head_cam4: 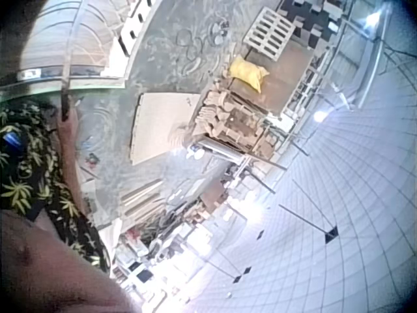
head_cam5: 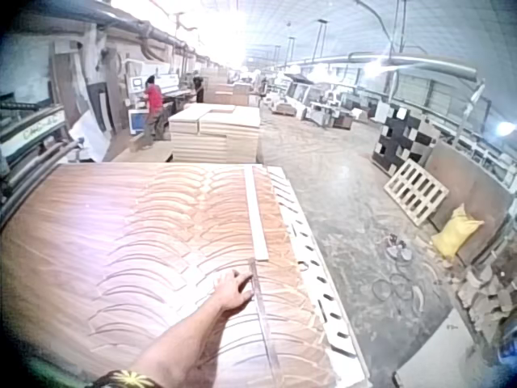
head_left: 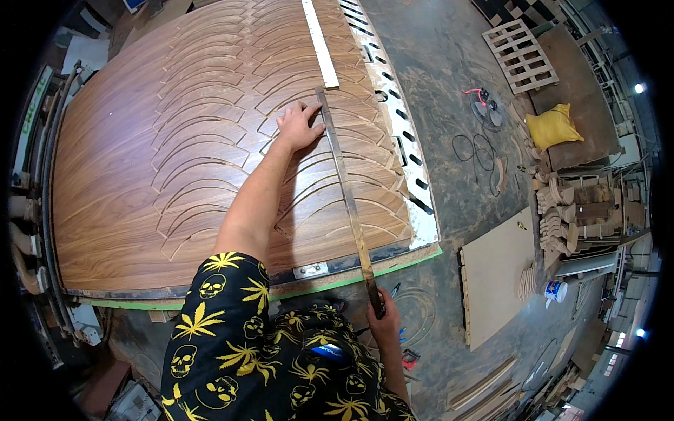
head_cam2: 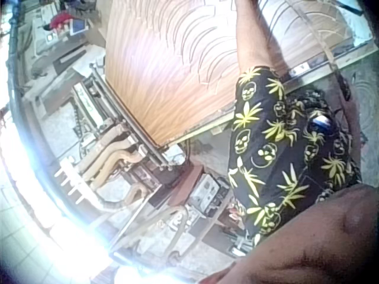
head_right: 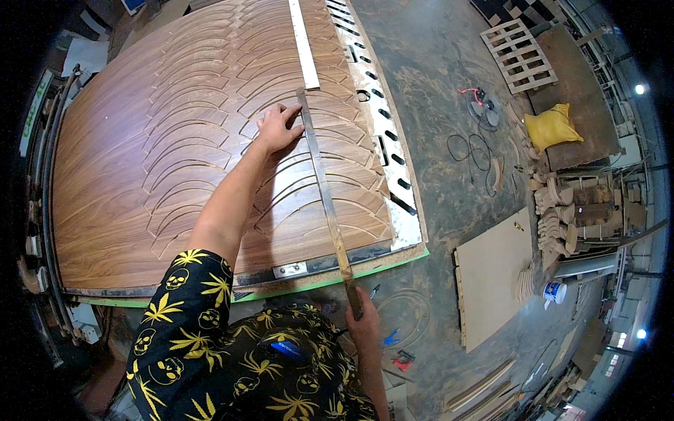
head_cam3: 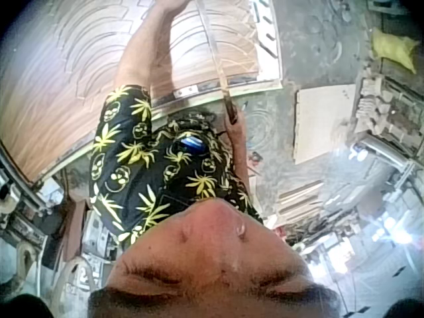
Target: The person uses a straightedge and a marker to measure and mark wood panels on a workbench.
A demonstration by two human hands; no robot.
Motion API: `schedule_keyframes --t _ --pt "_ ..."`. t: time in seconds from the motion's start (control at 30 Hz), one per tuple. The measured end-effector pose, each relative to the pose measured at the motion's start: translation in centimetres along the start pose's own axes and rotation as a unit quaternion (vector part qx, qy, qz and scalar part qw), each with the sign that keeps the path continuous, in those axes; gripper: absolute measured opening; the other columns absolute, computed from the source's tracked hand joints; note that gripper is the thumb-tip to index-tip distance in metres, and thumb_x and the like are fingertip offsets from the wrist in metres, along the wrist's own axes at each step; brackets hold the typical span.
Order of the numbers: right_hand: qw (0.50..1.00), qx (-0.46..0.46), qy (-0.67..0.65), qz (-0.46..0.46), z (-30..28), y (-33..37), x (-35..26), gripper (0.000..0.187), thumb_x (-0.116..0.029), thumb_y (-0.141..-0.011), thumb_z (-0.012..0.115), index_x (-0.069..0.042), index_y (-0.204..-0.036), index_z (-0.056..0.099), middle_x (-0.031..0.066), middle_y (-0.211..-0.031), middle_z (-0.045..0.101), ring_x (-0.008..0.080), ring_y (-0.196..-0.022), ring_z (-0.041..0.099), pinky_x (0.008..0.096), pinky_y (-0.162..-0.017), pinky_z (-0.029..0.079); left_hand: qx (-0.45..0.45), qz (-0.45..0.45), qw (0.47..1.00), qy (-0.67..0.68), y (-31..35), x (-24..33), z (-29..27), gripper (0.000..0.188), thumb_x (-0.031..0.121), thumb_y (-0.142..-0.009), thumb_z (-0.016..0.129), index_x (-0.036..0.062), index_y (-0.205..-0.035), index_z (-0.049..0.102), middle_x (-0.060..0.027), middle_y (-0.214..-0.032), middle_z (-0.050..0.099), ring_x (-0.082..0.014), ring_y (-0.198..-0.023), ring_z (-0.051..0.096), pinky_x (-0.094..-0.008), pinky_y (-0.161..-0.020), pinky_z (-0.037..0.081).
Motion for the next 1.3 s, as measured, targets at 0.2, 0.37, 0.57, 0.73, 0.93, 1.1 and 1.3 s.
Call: schedule_keyframes --t 0.2,0.37,0.57,0.73,0.93,1.1,1.3 --pt "1.0 0.005 0.009 -0.01 -0.2 0.1 -0.4 0.051 -0.011 -0.095 0.071 -0.003 -0.144 0.059 0.0265 -0.125 0.07 0.0431 -0.114 0.071 0.0469 -0.095 0.057 0.002 -0.011 1.0 0.003 0.0 -0.1 0.0 0.067 0.048 -0.085 0.079 0.0309 -0.147 0.063 -0.0128 -0.14 0.056 -0.0345 -0.134 0.049 -0.0546 -0.107 0.035" --pt "1.0 0.005 0.02 -0.008 -0.2 0.3 -0.8 0.051 -0.011 -0.095 0.07 -0.003 -0.144 0.059 0.0261 -0.127 0.069 0.043 -0.118 0.069 0.0472 -0.098 0.056 -0.005 -0.013 1.0 0.002 0.0 0.1 -0.1 0.067 0.049 -0.085 0.079 0.0308 -0.148 0.062 -0.0128 -0.14 0.056 -0.0345 -0.133 0.049 -0.0553 -0.107 0.035" --pt "1.0 0.0 0.016 -0.006 -0.3 0.4 -1.6 0.05 -0.01 -0.095 0.07 -0.003 -0.143 0.059 0.0264 -0.127 0.069 0.0424 -0.118 0.069 0.0462 -0.098 0.055 -0.007 -0.007 1.0 -0.008 -0.2 -0.2 0.2 0.068 0.053 -0.087 0.077 0.0324 -0.15 0.06 -0.0128 -0.14 0.055 -0.0357 -0.133 0.05 -0.058 -0.106 0.036" --pt "1.0 0.001 0.012 -0.015 -0.1 0.5 -0.5 0.05 -0.01 -0.095 0.07 -0.002 -0.143 0.059 0.0264 -0.126 0.069 0.0425 -0.115 0.07 0.0458 -0.097 0.056 -0.002 -0.007 1.0 0.0 -0.2 -0.1 0.2 0.067 0.051 -0.086 0.078 0.0314 -0.148 0.062 -0.0132 -0.14 0.056 -0.0353 -0.133 0.049 -0.0571 -0.106 0.037" --pt "1.0 -0.007 -0.002 -0.021 -0.5 0.9 -1.0 0.049 -0.009 -0.095 0.07 -0.002 -0.142 0.059 0.0257 -0.124 0.07 0.0411 -0.114 0.07 0.0447 -0.095 0.056 -0.006 -0.011 1.0 0.003 -0.2 -0.3 0.2 0.067 0.05 -0.085 0.079 0.0322 -0.148 0.062 -0.0129 -0.14 0.056 -0.0344 -0.134 0.049 -0.0562 -0.107 0.037" --pt "0.998 0.018 0.017 -0.063 -0.6 1.3 -0.8 0.051 -0.005 -0.093 0.075 -0.004 -0.142 0.06 0.0093 -0.091 0.068 0.0183 -0.076 0.064 0.0323 -0.068 0.052 -0.011 -0.012 1.0 0.002 -0.3 -0.4 0.3 0.067 0.05 -0.085 0.079 0.0338 -0.148 0.06 -0.0126 -0.141 0.055 -0.0343 -0.134 0.049 -0.0568 -0.107 0.036" --pt "0.995 0.037 0.041 -0.081 -0.7 1.9 -0.3 0.053 -0.004 -0.093 0.074 -0.005 -0.143 0.059 0.0102 -0.092 0.069 0.0195 -0.077 0.066 0.0334 -0.069 0.054 -0.01 -0.008 1.0 -0.005 -0.2 -0.2 0.3 0.067 0.05 -0.086 0.078 0.0331 -0.148 0.06 -0.0126 -0.141 0.055 -0.0346 -0.134 0.048 -0.0573 -0.107 0.036"
Point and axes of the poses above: each hand's wrist, its own y-axis away from the middle knuckle, its own z-axis out of the palm, x = y × z, the point moved 7 cm from there along -y, towards the middle knuckle
